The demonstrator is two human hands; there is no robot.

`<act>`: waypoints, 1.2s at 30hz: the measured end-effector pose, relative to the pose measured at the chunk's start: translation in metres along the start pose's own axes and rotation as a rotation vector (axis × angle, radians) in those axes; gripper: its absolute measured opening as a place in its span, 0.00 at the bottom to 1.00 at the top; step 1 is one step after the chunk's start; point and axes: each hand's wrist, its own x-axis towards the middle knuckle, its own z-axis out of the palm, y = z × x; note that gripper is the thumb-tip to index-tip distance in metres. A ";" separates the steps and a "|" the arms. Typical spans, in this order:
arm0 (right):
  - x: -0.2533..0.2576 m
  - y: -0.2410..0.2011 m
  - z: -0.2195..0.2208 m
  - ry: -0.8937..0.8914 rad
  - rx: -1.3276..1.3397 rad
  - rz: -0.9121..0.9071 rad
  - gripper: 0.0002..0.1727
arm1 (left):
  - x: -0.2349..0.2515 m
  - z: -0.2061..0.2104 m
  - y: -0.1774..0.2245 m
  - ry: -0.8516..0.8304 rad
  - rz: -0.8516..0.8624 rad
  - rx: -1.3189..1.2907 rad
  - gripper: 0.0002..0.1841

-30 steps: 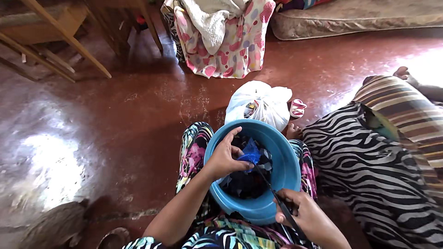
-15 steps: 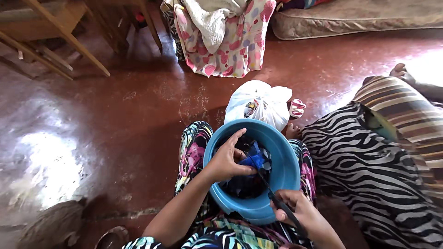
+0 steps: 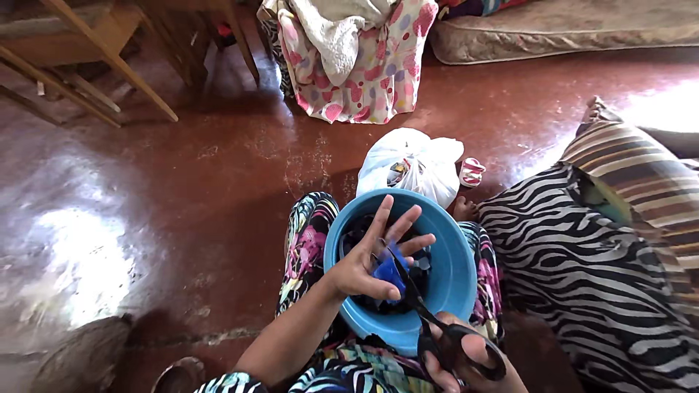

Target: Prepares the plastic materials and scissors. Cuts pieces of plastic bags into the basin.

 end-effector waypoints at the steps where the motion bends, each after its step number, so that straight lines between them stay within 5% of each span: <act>1: 0.001 0.001 -0.001 -0.013 0.027 -0.002 0.27 | 0.000 0.001 0.000 -0.019 0.003 -0.048 0.64; 7: 0.001 0.004 -0.005 -0.053 0.066 -0.045 0.27 | -0.001 0.001 -0.008 0.015 0.025 -0.081 0.52; 11: 0.001 0.002 -0.005 -0.032 0.009 -0.083 0.28 | -0.005 0.002 -0.010 0.176 0.025 -0.008 0.38; 19: 0.003 -0.002 -0.005 0.025 -0.120 -0.095 0.26 | -0.010 0.007 -0.015 0.235 0.040 0.040 0.09; 27: 0.003 0.002 -0.005 0.169 -0.287 -0.102 0.27 | -0.010 0.024 -0.011 0.511 -0.212 -0.049 0.07; 36: 0.005 0.003 -0.007 0.179 -0.387 -0.133 0.33 | -0.011 0.019 -0.017 0.424 -0.198 -0.004 0.04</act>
